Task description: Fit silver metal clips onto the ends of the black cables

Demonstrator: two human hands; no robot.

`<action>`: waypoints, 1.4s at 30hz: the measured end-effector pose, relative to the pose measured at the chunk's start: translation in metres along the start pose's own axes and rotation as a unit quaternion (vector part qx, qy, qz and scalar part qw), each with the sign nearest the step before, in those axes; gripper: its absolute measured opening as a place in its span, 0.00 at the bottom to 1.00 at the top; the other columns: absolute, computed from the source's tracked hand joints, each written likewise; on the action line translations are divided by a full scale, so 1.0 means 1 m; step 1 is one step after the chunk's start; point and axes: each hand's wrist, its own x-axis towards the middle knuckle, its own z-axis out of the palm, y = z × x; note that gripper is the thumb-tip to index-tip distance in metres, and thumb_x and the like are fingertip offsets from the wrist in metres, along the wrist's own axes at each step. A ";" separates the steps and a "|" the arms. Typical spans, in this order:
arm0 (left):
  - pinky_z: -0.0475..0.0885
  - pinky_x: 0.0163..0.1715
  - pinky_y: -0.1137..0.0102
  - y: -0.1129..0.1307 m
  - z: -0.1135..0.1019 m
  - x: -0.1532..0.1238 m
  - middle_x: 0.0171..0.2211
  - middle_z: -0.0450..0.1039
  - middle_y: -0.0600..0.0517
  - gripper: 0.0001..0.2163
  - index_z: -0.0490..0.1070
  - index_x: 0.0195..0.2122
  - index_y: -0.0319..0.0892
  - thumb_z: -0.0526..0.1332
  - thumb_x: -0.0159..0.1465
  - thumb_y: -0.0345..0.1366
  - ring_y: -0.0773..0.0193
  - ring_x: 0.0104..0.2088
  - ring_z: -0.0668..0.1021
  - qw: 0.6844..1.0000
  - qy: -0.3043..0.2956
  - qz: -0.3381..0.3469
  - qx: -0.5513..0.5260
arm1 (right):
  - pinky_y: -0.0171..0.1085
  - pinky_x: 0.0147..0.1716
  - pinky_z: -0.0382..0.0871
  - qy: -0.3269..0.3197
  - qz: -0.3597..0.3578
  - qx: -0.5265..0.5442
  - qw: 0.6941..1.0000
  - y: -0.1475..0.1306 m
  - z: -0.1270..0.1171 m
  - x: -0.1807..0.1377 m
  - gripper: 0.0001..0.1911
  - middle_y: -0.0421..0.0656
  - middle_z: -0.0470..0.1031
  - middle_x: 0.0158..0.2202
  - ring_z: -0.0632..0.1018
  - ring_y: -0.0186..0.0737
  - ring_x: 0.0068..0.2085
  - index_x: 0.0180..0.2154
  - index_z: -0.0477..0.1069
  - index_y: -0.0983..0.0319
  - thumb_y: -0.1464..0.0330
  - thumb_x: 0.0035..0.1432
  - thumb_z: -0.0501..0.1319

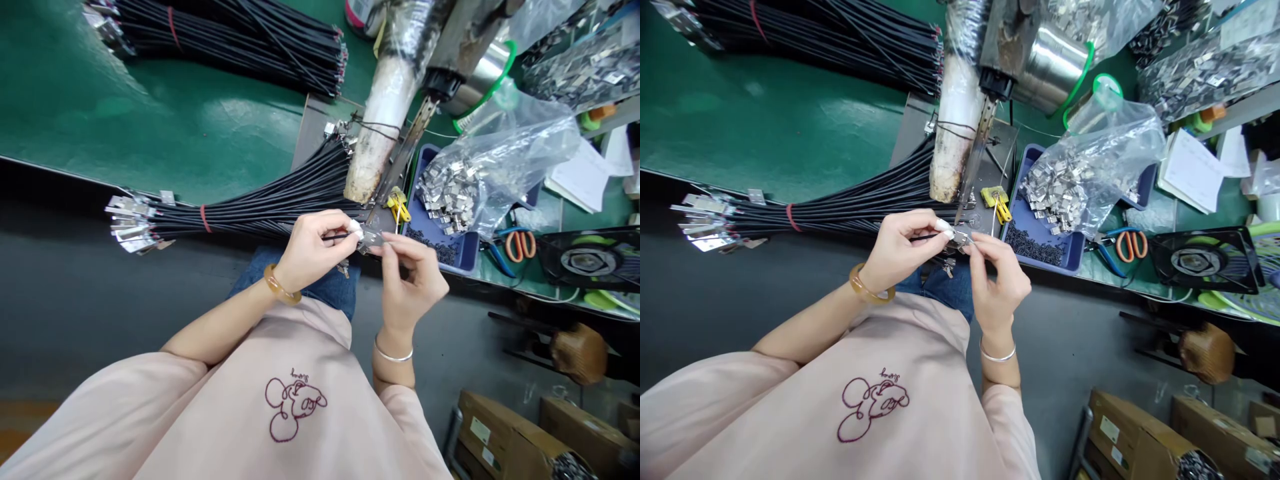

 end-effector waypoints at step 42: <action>0.61 0.24 0.74 0.004 0.007 0.002 0.26 0.72 0.54 0.06 0.74 0.27 0.39 0.62 0.61 0.26 0.72 0.25 0.70 0.994 0.060 0.060 0.065 | 0.31 0.32 0.80 -0.103 -0.002 0.014 0.995 -0.004 0.006 0.032 0.05 0.38 0.79 0.35 0.81 0.32 0.35 0.33 0.74 0.59 0.74 0.61 0.64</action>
